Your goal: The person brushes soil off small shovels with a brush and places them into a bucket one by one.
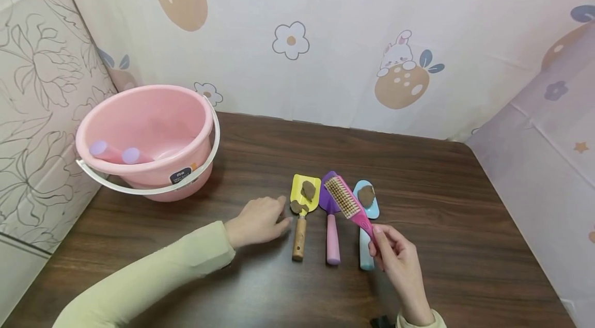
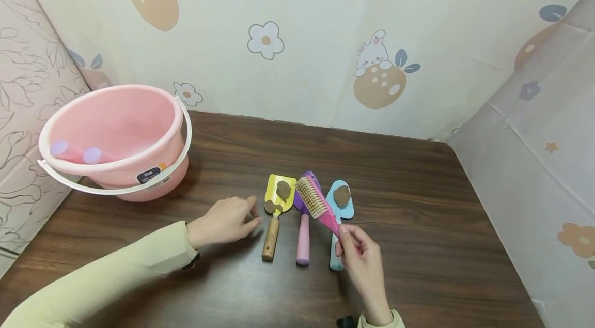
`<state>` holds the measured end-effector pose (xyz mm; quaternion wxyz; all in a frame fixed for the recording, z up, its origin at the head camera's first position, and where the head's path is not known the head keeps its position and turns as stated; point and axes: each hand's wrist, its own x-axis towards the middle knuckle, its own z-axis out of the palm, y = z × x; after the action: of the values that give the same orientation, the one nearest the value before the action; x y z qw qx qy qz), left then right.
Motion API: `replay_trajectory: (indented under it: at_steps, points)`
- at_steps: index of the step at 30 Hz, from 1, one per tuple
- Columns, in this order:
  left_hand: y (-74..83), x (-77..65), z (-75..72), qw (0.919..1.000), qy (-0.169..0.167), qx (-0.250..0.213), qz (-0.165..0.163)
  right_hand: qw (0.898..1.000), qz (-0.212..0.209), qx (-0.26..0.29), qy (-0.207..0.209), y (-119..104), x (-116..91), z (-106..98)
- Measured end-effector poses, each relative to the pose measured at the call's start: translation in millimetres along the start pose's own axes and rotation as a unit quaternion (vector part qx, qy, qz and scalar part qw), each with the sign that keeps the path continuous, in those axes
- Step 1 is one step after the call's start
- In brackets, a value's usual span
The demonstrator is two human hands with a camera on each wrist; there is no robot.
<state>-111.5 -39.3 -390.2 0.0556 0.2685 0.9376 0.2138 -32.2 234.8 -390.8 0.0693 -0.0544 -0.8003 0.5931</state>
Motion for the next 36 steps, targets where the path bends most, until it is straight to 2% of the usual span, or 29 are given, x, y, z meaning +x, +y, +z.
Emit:
replay_trajectory:
  at_steps: [8, 13, 19, 24, 28, 32, 36]
  points:
    - [12.1, 5.1, 14.8, 0.9998, -0.009, -0.018, -0.001, 1.000, 0.003, -0.002, 0.001, 1.0, -0.7, -0.8]
    - [17.9, 6.7, 21.5, 0.9991, -0.028, -0.028, -0.014, 1.000, 0.003, -0.003, 0.001, 1.4, -0.8, -1.4]
    - [24.0, 10.2, 30.7, 0.9981, -0.049, 0.006, -0.038, 1.000, 0.007, -0.010, 0.002, 0.6, -0.4, -1.4]
    - [29.1, 12.3, 34.9, 0.9962, -0.058, 0.012, -0.063, 1.000, 0.012, -0.020, 0.005, 0.1, -0.7, -1.3]
    - [29.0, 13.8, 36.0, 0.9961, -0.065, 0.016, -0.057, 1.000, 0.013, -0.020, 0.006, 0.0, -0.5, -1.1]
    - [24.9, 15.8, 35.5, 0.9935, -0.096, -0.010, -0.061, 1.000, 0.013, -0.018, 0.005, 0.3, -0.7, -1.6]
    - [17.8, 15.0, 35.7, 0.9912, -0.105, -0.049, -0.064, 1.000, 0.015, -0.017, 0.004, 0.5, -0.5, -1.9]
